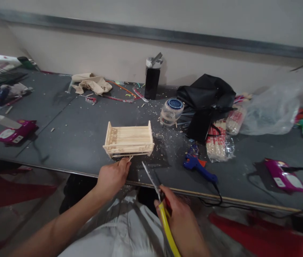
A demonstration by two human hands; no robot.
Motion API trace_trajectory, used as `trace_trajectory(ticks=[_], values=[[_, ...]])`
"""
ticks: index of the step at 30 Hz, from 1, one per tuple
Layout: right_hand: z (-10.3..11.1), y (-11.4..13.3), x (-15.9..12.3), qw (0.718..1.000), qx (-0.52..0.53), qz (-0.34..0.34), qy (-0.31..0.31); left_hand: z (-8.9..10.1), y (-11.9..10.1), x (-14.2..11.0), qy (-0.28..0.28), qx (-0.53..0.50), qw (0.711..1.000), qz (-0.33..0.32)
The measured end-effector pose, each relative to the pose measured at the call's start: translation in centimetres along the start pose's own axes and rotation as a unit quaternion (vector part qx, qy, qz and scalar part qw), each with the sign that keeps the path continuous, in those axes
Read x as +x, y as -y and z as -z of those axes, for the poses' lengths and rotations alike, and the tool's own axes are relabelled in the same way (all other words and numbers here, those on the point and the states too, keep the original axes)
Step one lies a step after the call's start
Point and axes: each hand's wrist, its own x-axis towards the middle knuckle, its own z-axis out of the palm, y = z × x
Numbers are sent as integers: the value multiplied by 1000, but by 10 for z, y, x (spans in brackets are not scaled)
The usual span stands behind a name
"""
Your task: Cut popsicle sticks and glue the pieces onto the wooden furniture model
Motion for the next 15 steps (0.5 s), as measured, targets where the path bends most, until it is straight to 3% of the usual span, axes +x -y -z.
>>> trace_trajectory(ticks=[6, 9, 11, 13, 15], values=[[22, -8, -3, 996, -84, -33, -29, -2, -4, 9, -12, -5, 1000, 18], [33, -13, 6, 978, -177, -87, -72, 5, -1, 5, -20, -27, 999, 19], [40, -18, 18, 963, -229, -95, -108, 9, 0, 0, -32, -97, 994, 27], [46, -23, 32, 958, -251, -54, -126, 13, -2, -6, -40, -240, 968, 54], [50, -22, 43, 954, -272, -4, -125, 15, -7, -11, -28, -411, 906, 98]])
